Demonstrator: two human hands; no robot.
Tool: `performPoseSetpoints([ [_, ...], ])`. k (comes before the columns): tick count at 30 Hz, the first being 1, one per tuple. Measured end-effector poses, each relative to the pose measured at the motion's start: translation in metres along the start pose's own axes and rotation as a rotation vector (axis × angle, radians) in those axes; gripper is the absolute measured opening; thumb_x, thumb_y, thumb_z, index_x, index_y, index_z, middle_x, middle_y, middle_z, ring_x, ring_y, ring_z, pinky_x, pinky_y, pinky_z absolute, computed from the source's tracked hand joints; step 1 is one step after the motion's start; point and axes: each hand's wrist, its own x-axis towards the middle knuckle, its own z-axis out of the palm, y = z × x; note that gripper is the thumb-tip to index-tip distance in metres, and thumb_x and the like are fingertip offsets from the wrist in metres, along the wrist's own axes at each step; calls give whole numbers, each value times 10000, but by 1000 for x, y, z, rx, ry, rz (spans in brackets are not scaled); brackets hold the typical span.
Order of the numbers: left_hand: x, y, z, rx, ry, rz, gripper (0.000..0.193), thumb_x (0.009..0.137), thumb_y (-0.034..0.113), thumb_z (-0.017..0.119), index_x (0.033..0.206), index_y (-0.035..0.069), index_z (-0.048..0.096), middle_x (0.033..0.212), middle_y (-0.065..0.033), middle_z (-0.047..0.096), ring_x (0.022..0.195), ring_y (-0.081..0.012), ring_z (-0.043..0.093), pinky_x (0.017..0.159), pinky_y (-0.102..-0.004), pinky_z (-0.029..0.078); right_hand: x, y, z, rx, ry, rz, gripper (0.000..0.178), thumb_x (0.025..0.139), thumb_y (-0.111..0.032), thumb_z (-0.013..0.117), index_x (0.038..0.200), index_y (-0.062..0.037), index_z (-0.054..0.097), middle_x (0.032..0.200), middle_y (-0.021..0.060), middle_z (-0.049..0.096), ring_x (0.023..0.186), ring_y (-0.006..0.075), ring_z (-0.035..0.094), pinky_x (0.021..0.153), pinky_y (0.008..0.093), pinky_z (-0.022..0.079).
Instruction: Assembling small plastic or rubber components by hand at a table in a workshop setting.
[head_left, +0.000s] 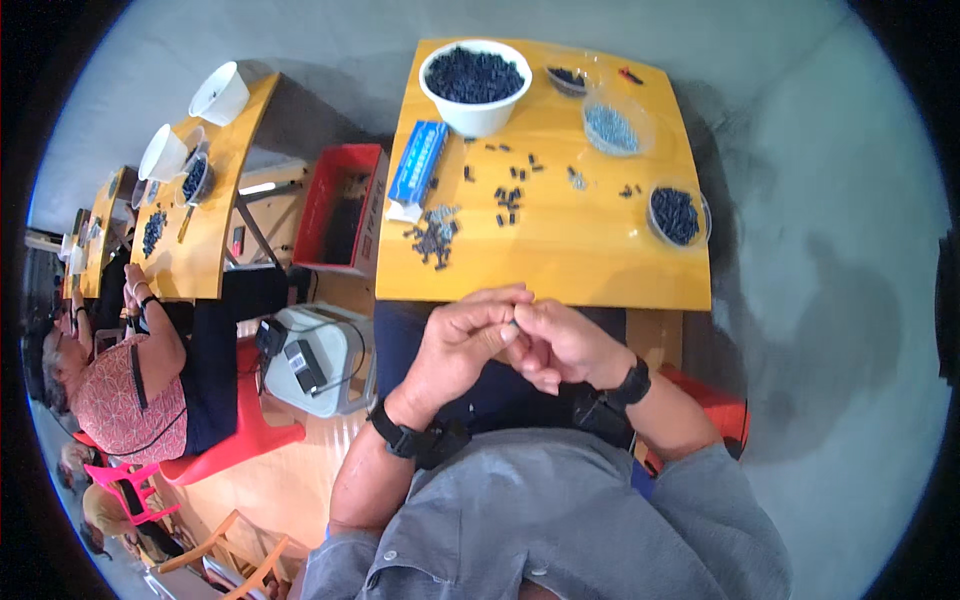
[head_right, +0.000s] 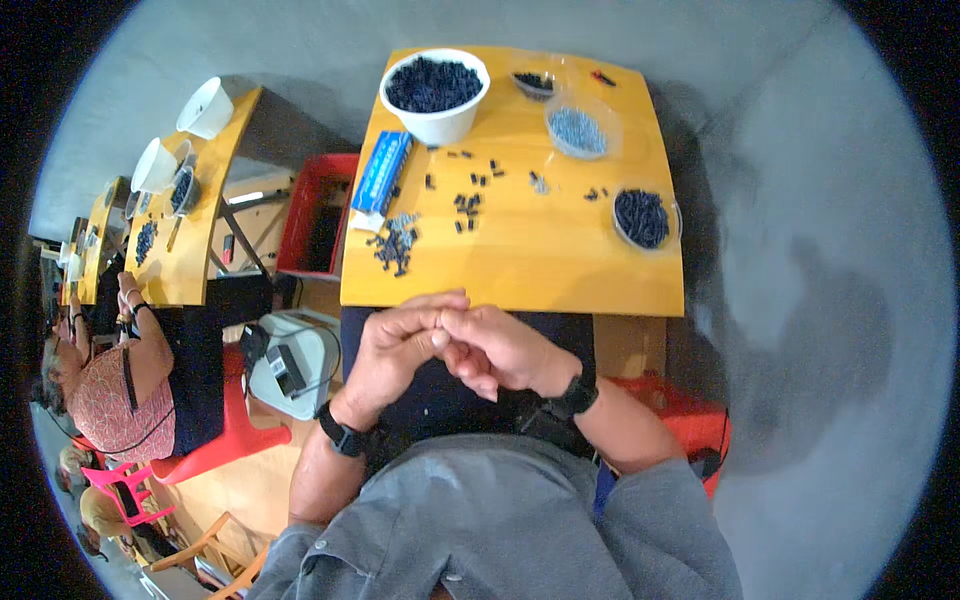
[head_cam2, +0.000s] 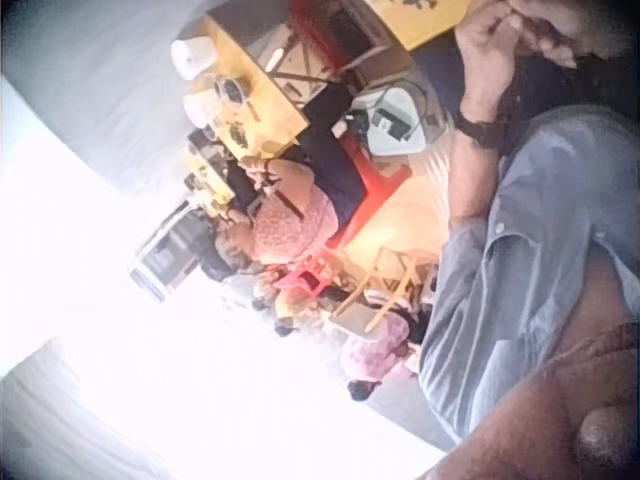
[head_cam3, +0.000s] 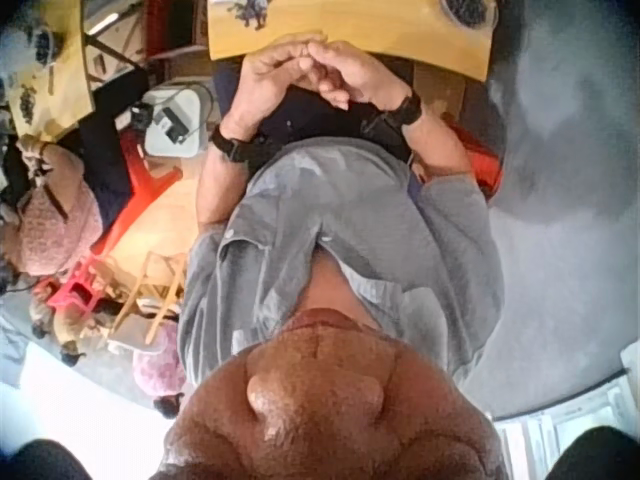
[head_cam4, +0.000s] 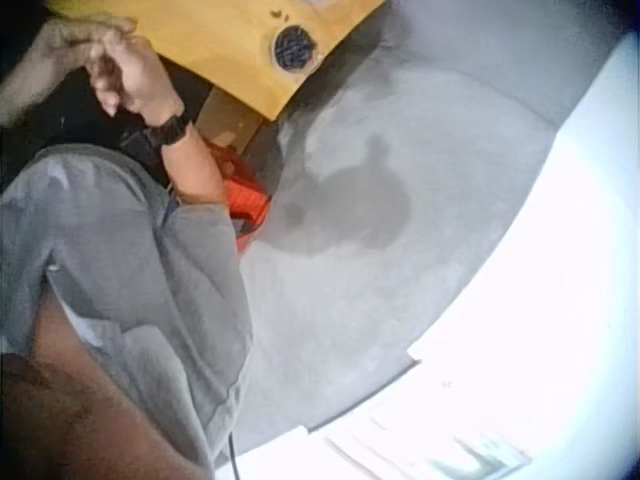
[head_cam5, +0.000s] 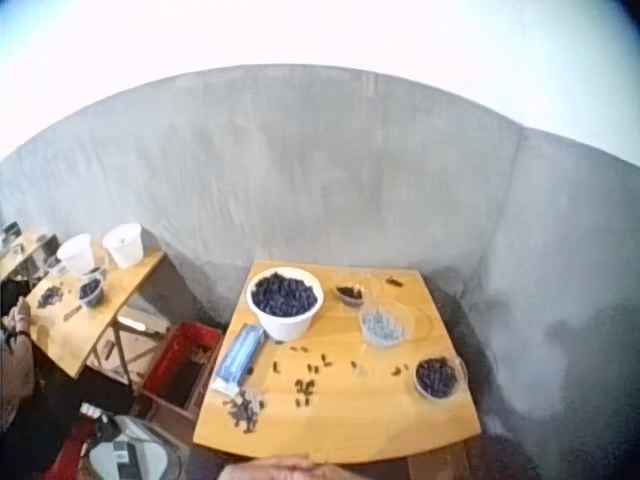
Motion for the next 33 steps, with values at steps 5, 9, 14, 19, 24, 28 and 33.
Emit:
performPoseSetpoints([
  [5,3,-1,-5,8,-62,6,100,845,8,594,869,-7,690,920,-101,684,1172,-245,525,1018,-383,361,6,2,-2,132,-128,33,549,957,-507,388,639,-64,451,481,8,424,317,78,426,290,225,391],
  [9,6,0,-5,-36,-89,-7,119,866,-39,549,858,-17,665,779,-60,671,937,-149,600,969,-331,405,7,5,-3,172,-114,87,577,926,-572,389,627,-83,449,465,-11,385,299,81,405,286,236,387],
  [14,5,-6,-3,35,-25,15,156,857,-62,534,919,-27,673,815,-60,681,883,-135,620,899,-303,475,9,9,-1,186,-40,104,518,931,-506,410,589,-118,393,440,-47,315,303,73,392,293,253,390],
  [19,7,1,2,-123,6,-222,194,841,-79,531,970,-37,671,908,-83,681,848,-123,630,777,-249,519,10,14,4,360,46,115,490,931,-470,438,577,-139,359,445,-65,290,303,62,362,294,269,394],
  [24,2,-5,-5,-23,45,-314,256,846,-6,531,1073,-69,633,851,-79,673,735,-108,620,715,-232,497,20,31,13,497,88,125,472,931,-441,458,564,-163,357,427,-71,262,303,59,322,309,297,414],
  [28,1,-22,-6,-86,54,-408,225,859,-1,521,1040,-54,644,806,-88,669,694,-127,624,670,-245,505,21,42,6,504,118,100,434,931,-424,453,602,-155,361,452,-62,249,322,64,321,345,308,423],
  [33,12,-16,3,-160,29,-434,120,864,9,542,870,-59,641,777,-67,650,692,-125,624,650,-239,506,10,31,0,630,148,147,503,910,-479,459,534,-159,359,428,-61,284,300,79,339,336,335,438],
])
